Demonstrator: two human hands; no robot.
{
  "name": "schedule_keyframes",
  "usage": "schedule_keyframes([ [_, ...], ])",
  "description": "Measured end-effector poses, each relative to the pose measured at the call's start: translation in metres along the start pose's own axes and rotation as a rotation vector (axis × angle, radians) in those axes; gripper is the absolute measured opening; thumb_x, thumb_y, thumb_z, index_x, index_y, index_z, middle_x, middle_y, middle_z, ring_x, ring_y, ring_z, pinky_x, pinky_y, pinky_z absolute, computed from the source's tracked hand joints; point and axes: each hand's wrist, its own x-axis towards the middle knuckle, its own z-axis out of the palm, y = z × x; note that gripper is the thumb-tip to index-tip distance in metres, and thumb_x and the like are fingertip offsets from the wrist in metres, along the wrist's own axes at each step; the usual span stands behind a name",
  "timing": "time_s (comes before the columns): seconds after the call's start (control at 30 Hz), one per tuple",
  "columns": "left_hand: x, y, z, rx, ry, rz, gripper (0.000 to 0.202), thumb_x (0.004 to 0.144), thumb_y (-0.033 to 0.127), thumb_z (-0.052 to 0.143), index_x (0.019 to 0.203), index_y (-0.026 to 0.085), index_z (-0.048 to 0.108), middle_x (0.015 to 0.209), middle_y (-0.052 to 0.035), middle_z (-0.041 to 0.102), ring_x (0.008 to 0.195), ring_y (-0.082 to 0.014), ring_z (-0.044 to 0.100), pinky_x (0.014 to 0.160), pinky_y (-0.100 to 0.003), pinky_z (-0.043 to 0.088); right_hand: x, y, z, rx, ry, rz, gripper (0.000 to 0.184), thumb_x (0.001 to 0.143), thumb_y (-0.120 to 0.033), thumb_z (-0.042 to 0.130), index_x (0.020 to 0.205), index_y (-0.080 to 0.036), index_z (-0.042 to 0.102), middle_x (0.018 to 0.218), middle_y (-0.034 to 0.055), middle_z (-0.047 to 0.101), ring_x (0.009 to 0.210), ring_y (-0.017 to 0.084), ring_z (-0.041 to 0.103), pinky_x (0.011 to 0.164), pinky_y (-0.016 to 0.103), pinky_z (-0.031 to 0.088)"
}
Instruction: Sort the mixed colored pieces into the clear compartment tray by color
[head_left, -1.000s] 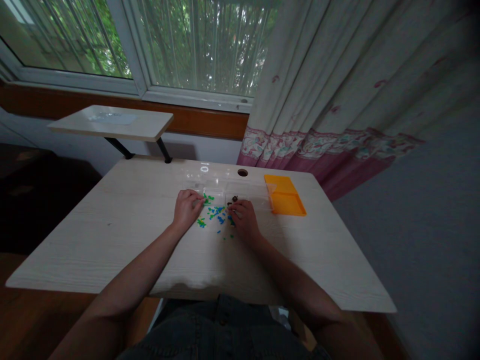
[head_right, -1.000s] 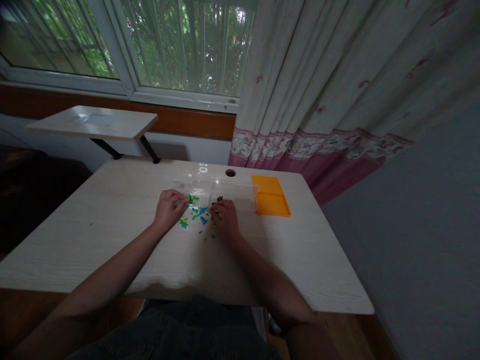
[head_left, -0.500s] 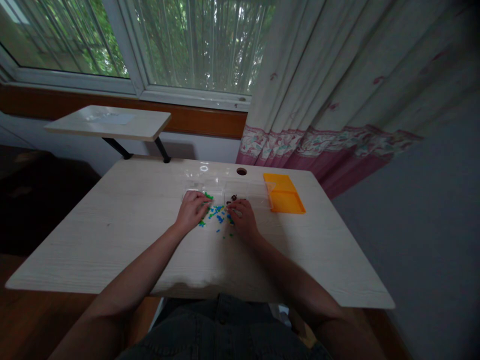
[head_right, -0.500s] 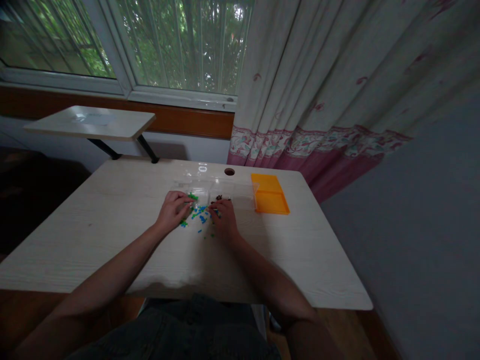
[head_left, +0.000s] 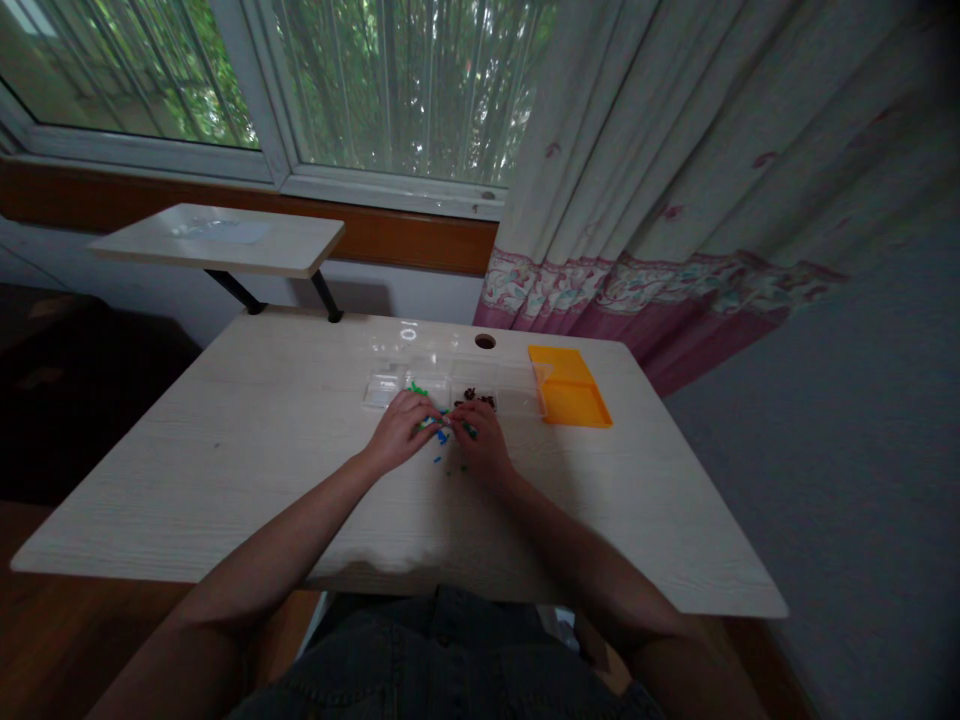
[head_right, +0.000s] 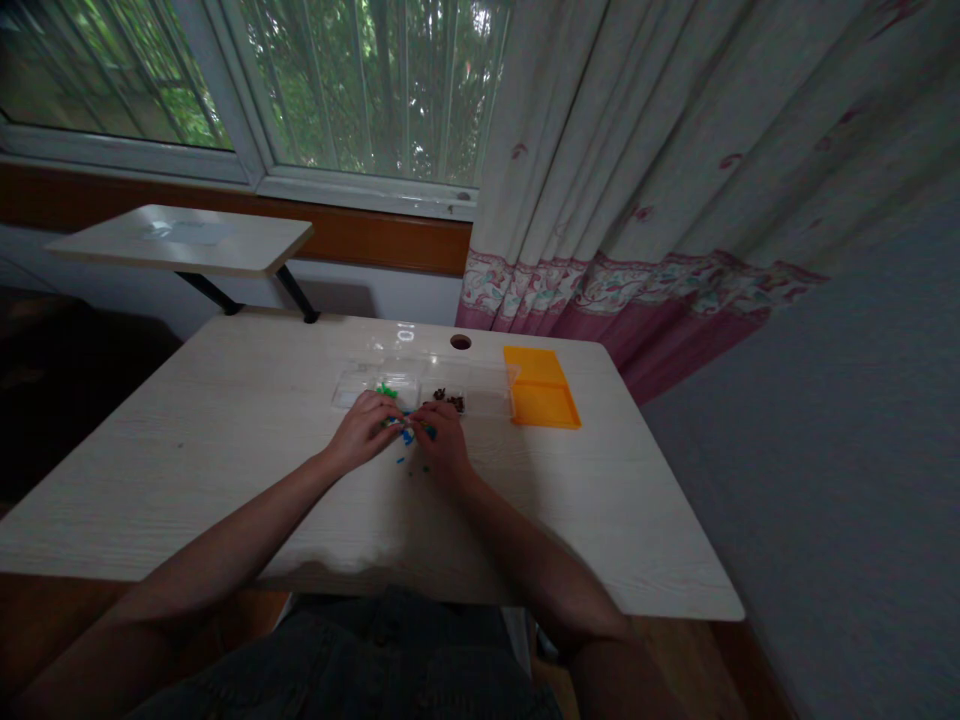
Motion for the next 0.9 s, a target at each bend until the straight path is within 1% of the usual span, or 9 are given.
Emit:
schedule_keyframes([
  [0.13,-0.001,-0.008,-0.005,0.021,0.060,-0.062,0.016,0.091,0.035,0.059,0.097,0.023,0.067,0.100,-0.0059,0.064,0.101,-0.0222,0.054,0.093,-0.040,0.043,0.000,0.004,-0.002,-0.129,-0.024,-0.054,0.018,0.091,-0.025,0.058,0.099,-0.021,0.073,0.098,0.0082,0.065,0.099,0.022,0.057,0.092,0.039,0.048],
  [0.23,-0.002,-0.015,-0.010,0.053,0.102,-0.115,0.015,0.090,0.034,0.061,0.098,0.023,0.068,0.100,-0.0053,0.064,0.102,-0.0226,0.054,0.094,-0.041,0.043,-0.001,0.004,-0.003,-0.290,-0.111,-0.112,0.023,0.091,-0.022,0.058,0.110,-0.022,0.071,0.108,0.0092,0.065,0.106,0.024,0.053,0.098,0.042,0.044],
  [0.33,-0.002,-0.019,-0.012,0.072,0.129,-0.153,0.016,0.091,0.034,0.060,0.098,0.024,0.069,0.098,-0.0050,0.064,0.101,-0.0226,0.055,0.095,-0.042,0.042,-0.003,-0.001,-0.004,-0.414,-0.191,-0.160,0.027,0.092,-0.025,0.057,0.116,-0.023,0.068,0.116,0.0090,0.064,0.112,0.026,0.050,0.101,0.043,0.040],
  [0.43,-0.002,-0.019,-0.012,0.069,0.138,-0.157,0.017,0.091,0.035,0.059,0.098,0.024,0.070,0.097,-0.0050,0.064,0.101,-0.0223,0.055,0.094,-0.041,0.043,-0.003,-0.008,-0.005,-0.488,-0.247,-0.189,0.027,0.093,-0.025,0.055,0.116,-0.024,0.068,0.121,0.0085,0.062,0.116,0.026,0.047,0.102,0.042,0.038],
  [0.57,-0.002,-0.018,-0.012,0.067,0.128,-0.156,0.017,0.091,0.035,0.059,0.098,0.024,0.070,0.097,-0.0048,0.065,0.102,-0.0223,0.055,0.094,-0.040,0.043,-0.003,-0.013,-0.009,-0.540,-0.308,-0.171,0.025,0.090,-0.020,0.057,0.111,-0.025,0.070,0.127,0.0072,0.060,0.120,0.026,0.044,0.102,0.043,0.037],
  [0.67,-0.002,-0.019,-0.012,0.073,0.134,-0.165,0.017,0.091,0.035,0.059,0.097,0.024,0.069,0.098,-0.0047,0.064,0.102,-0.0222,0.055,0.094,-0.040,0.043,-0.003,-0.012,-0.013,-0.543,-0.319,-0.158,0.024,0.088,-0.018,0.059,0.108,-0.025,0.071,0.128,0.0068,0.059,0.121,0.027,0.043,0.103,0.043,0.036],
  [0.73,-0.002,-0.020,-0.012,0.075,0.140,-0.163,0.017,0.090,0.035,0.059,0.097,0.023,0.069,0.097,-0.0047,0.065,0.101,-0.0221,0.056,0.094,-0.041,0.043,-0.003,-0.010,-0.013,-0.536,-0.301,-0.156,0.023,0.088,-0.018,0.059,0.106,-0.025,0.071,0.128,0.0069,0.059,0.120,0.027,0.044,0.103,0.044,0.036],
  [0.9,-0.002,-0.021,-0.012,0.067,0.152,-0.158,0.017,0.090,0.036,0.060,0.096,0.023,0.069,0.095,-0.0048,0.065,0.100,-0.0224,0.056,0.093,-0.041,0.043,-0.004,-0.004,-0.012,-0.539,-0.258,-0.166,0.026,0.090,-0.023,0.058,0.115,-0.025,0.067,0.127,0.0090,0.059,0.118,0.028,0.045,0.101,0.045,0.037],
])
